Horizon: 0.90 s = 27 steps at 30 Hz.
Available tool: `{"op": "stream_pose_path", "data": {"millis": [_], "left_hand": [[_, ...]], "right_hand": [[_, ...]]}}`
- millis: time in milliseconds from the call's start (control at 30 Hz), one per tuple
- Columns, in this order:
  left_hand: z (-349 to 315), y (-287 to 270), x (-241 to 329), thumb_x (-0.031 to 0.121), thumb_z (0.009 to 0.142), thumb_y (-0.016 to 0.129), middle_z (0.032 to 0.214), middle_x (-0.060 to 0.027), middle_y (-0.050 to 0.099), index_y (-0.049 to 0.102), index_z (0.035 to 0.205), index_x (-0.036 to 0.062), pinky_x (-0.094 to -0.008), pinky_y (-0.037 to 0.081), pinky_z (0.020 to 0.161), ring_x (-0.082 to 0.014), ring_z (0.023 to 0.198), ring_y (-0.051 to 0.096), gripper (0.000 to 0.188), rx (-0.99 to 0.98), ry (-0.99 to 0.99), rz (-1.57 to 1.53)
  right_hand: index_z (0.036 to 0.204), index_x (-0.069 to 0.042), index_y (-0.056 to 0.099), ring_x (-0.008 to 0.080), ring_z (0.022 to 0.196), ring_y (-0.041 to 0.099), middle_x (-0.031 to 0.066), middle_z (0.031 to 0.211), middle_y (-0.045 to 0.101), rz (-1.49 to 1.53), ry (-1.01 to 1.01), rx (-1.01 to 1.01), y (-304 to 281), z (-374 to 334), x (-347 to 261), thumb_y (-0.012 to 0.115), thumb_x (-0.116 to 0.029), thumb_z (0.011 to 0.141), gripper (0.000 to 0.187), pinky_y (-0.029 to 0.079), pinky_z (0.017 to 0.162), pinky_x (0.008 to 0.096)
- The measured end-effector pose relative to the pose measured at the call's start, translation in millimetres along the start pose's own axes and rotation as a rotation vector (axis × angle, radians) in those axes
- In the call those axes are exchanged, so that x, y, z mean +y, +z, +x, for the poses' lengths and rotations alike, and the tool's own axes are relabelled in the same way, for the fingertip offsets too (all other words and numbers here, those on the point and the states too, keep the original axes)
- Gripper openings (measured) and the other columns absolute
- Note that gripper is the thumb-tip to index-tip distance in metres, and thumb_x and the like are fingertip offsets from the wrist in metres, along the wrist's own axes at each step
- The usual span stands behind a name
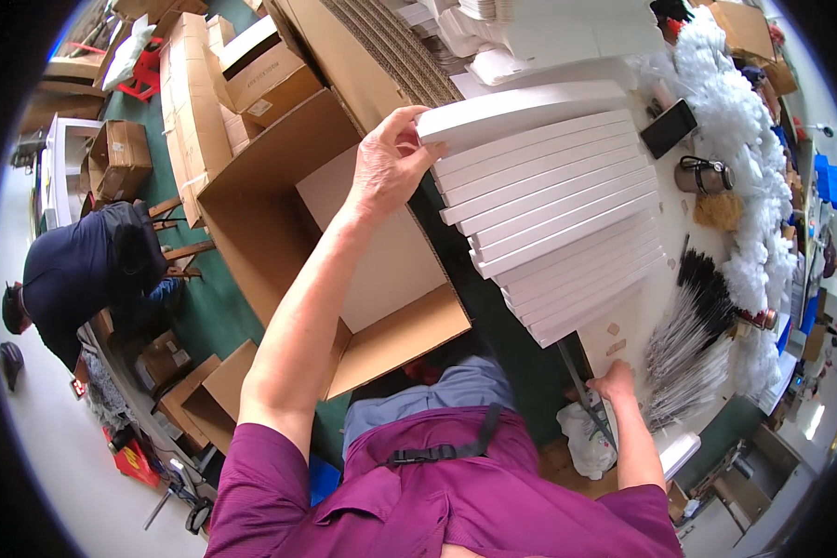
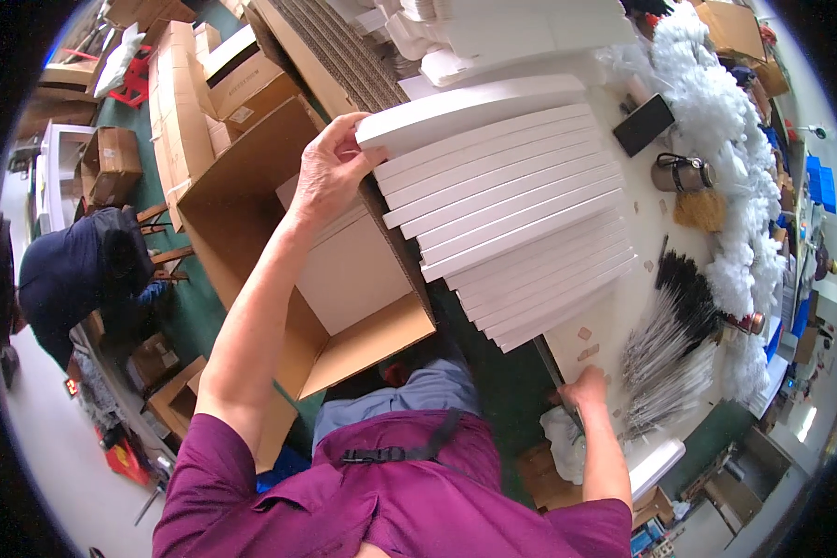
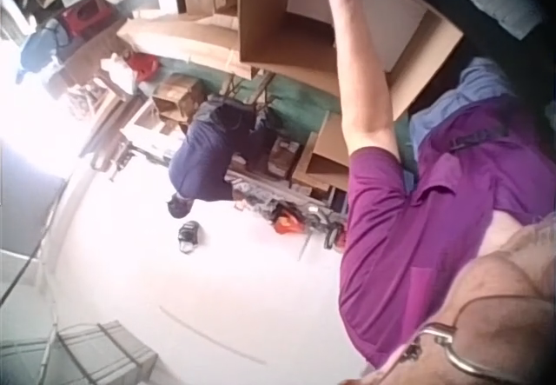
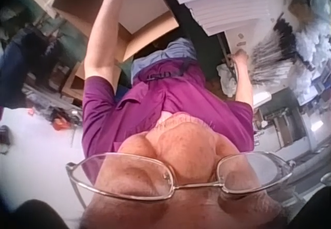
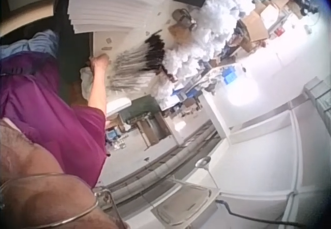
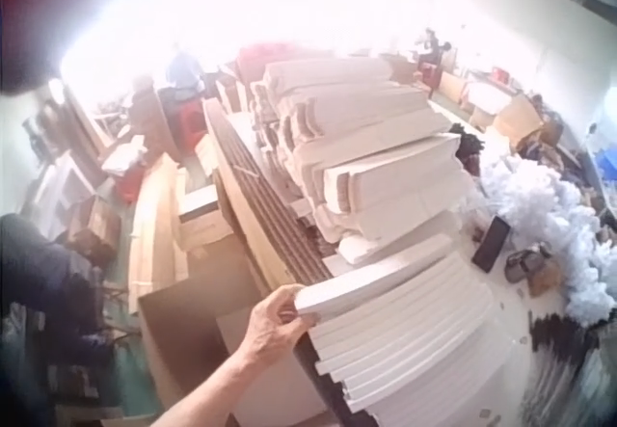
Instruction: Packaging bottle brushes into individual boxes and then stacking those boxes into a larger shipping carton.
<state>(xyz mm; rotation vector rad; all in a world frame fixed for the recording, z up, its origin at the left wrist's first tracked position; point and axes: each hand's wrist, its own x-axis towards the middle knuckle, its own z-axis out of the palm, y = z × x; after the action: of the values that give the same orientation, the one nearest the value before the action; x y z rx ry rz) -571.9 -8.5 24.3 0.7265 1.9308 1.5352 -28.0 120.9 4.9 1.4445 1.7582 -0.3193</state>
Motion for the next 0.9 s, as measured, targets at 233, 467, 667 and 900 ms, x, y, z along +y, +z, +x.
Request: {"op": "stream_pose_path", "data": {"millis": [233,467,667,900], "left_hand": [[-7,-13,16,0.039,0.089,0.076,0.102,-0.0162,0.070,0.063,0.127,0.0049,-0.0360,0.055,0.090,-0.0261,0.095,0.069,0.053,-0.099,0.052,0.303],[-11,-4,60,0.049,0.081,0.081,0.130,-0.0239,0.061,0.054,0.135,-0.0033,-0.0444,0.047,0.106,-0.0364,0.123,0.058,0.080,-0.281,0.238,0.776],[-1,0,63,0.047,0.079,0.080,0.118,-0.0264,0.065,0.057,0.128,-0.0046,-0.0438,0.050,0.099,-0.0375,0.113,0.063,0.075,-0.336,0.137,0.739],[23,0,57,0.054,0.076,0.079,0.105,-0.0245,0.069,0.066,0.114,-0.0051,-0.0444,0.055,0.087,-0.0362,0.100,0.068,0.071,-0.419,0.140,0.723]], "right_hand": [[0.104,0.007,0.070,0.0404,0.102,0.070,0.0281,0.106,0.071,0.075,0.010,0.028,9,1,5,0.092,-0.026,0.058,0.060,0.057,0.089,0.0442],[0.084,0.006,0.072,0.0403,0.091,0.071,0.0248,0.089,0.073,0.144,-0.107,0.252,27,3,26,0.091,-0.031,0.063,0.046,0.057,0.083,0.0442],[0.086,0.001,0.070,0.0177,0.066,0.065,0.0120,0.071,0.067,0.550,-0.089,0.537,0,13,41,0.075,-0.031,0.091,0.033,0.053,0.065,0.0355],[0.122,0.005,0.060,0.0145,0.078,0.065,0.0110,0.097,0.068,1.339,-0.566,0.224,-129,-72,-122,0.061,-0.027,0.104,0.037,0.056,0.069,0.0287]]}}
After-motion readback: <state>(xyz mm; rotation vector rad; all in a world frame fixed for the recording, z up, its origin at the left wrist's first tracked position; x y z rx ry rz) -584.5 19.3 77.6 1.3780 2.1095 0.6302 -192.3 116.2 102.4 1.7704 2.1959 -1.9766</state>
